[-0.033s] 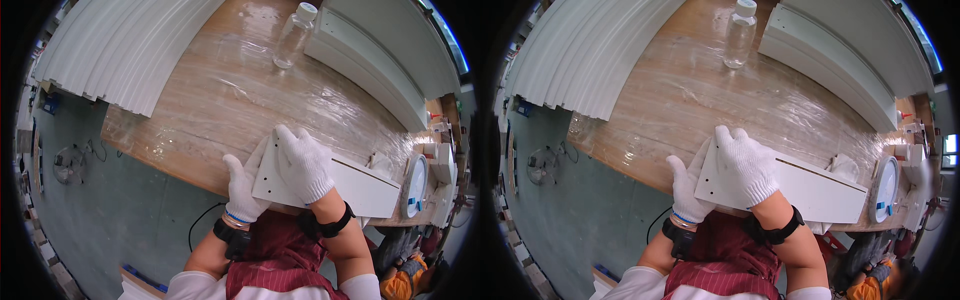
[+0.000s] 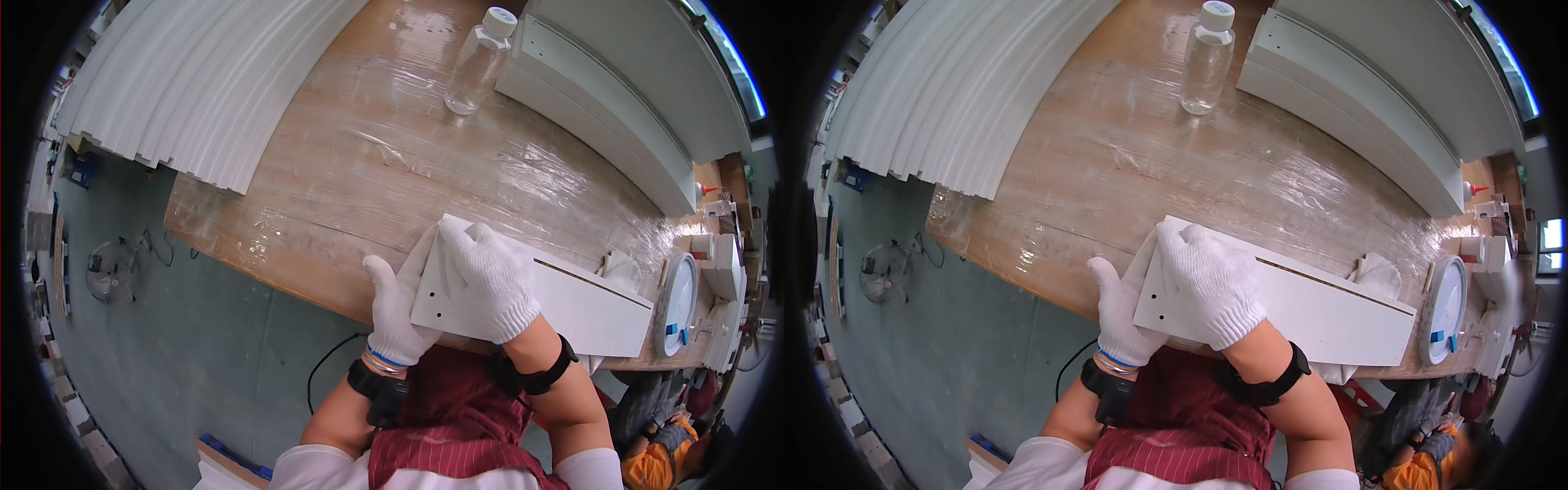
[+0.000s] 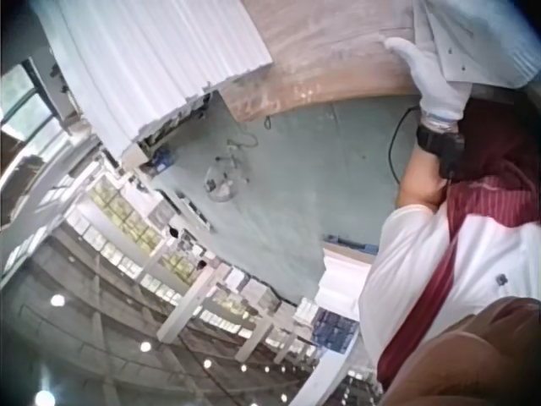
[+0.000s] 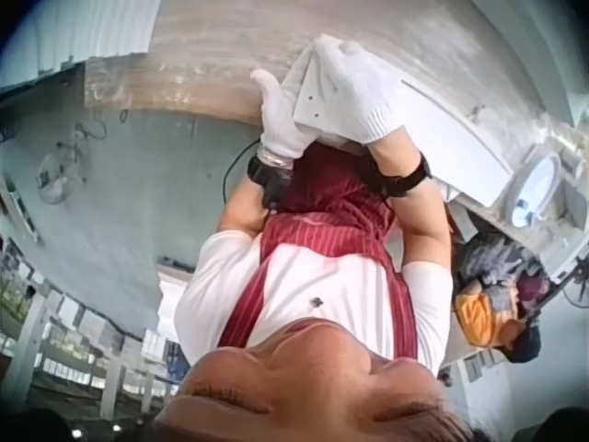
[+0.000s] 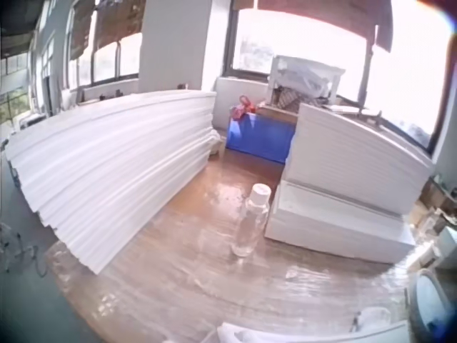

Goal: Cleaning or applying a substance to white wooden furniture boards using a sponge and cloth.

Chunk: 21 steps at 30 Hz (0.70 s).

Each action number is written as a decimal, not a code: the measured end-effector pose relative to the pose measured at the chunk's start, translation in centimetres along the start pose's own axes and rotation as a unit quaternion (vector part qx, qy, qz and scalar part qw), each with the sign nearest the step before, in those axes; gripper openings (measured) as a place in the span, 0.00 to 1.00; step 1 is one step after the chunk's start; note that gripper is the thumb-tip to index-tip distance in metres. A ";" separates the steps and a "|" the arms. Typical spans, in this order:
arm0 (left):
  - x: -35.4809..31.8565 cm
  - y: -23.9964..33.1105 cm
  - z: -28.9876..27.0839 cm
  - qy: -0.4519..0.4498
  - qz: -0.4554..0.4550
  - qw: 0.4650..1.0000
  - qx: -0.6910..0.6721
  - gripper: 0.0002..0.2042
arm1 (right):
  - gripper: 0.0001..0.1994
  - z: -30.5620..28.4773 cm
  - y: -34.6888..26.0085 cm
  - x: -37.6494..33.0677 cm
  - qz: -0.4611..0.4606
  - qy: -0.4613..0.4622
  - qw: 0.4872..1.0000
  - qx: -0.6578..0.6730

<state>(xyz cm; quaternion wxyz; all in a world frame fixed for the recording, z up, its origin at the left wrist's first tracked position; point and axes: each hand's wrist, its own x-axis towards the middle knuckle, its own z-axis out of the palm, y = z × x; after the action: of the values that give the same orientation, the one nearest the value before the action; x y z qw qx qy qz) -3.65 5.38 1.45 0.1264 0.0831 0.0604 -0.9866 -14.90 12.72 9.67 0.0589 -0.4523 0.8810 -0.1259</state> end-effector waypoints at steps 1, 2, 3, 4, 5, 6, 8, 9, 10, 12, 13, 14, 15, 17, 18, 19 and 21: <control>-0.1 0.2 -0.1 0.005 -0.008 0.998 0.067 0.52 | 0.24 0.5 -0.4 -0.9 -0.044 -0.021 0.999 -0.001; -0.3 0.2 -0.1 0.012 -0.016 0.991 0.132 0.52 | 0.23 0.8 -0.7 -1.4 -0.088 -0.043 0.995 -0.001; -0.2 0.1 0.1 0.012 -0.016 0.991 0.132 0.52 | 0.22 0.4 -0.8 -1.1 -0.057 -0.081 0.995 -0.001; -0.1 0.0 0.6 0.025 -0.002 0.993 0.113 0.52 | 0.22 0.3 -0.3 -0.5 -0.057 -0.082 0.995 -0.002; -0.1 -0.2 1.0 0.039 0.011 0.995 0.096 0.52 | 0.22 0.1 0.5 0.0 -0.033 -0.003 0.999 0.016; -0.2 -0.3 0.9 0.039 0.008 0.994 0.098 0.52 | 0.22 -0.3 0.7 0.3 -0.009 0.075 0.997 0.034; -0.2 -0.2 0.3 0.054 0.002 0.992 0.116 0.52 | 0.23 -0.3 -0.5 -0.2 0.006 -0.011 1.000 0.003; -0.2 0.0 0.2 0.054 0.002 0.992 0.118 0.52 | 0.21 0.2 -0.9 -0.8 -0.043 -0.033 0.998 0.012; -0.2 0.1 0.2 0.038 -0.005 0.987 0.157 0.52 | 0.20 0.4 -1.2 -1.1 -0.091 -0.055 0.994 0.022; -0.4 0.1 0.2 0.024 -0.012 0.980 0.195 0.52 | 0.18 -0.2 -0.9 -0.4 -0.060 -0.072 0.995 0.016; -0.2 -0.1 0.3 0.009 -0.003 0.997 0.082 0.53 | 0.17 -0.3 -0.1 0.0 -0.030 0.008 0.999 0.035; 0.0 -0.2 0.4 -0.006 0.005 0.999 -0.032 0.53 | 0.15 -0.4 0.5 0.2 0.001 0.088 0.995 0.053; 0.0 -0.2 0.4 -0.005 0.003 1.000 -0.031 0.53 | 0.15 -0.2 -0.1 0.1 0.005 0.056 0.998 0.031; -0.2 -0.2 0.4 0.071 -0.007 0.983 0.168 0.54 | 0.15 0.0 -2.2 -1.1 -0.028 -0.025 0.999 0.039; -0.1 -0.1 0.4 0.071 -0.009 0.983 0.170 0.54 | 0.14 -0.1 -2.7 -1.5 -0.063 -0.106 0.991 0.046; 0.0 0.0 0.3 0.042 -0.004 0.983 0.181 0.53 | 0.15 -0.1 -2.5 -1.6 -0.098 -0.095 0.987 0.081; -0.2 0.0 0.2 0.015 0.000 0.981 0.195 0.53 | 0.14 -0.3 -1.5 -0.9 -0.041 0.016 0.994 0.097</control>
<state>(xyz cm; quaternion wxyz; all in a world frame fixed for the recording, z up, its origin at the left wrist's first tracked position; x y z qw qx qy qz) -3.46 5.37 1.67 0.1070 0.1209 -0.1309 -0.9782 -13.28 12.69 10.38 0.0831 -0.4777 0.8463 -0.2206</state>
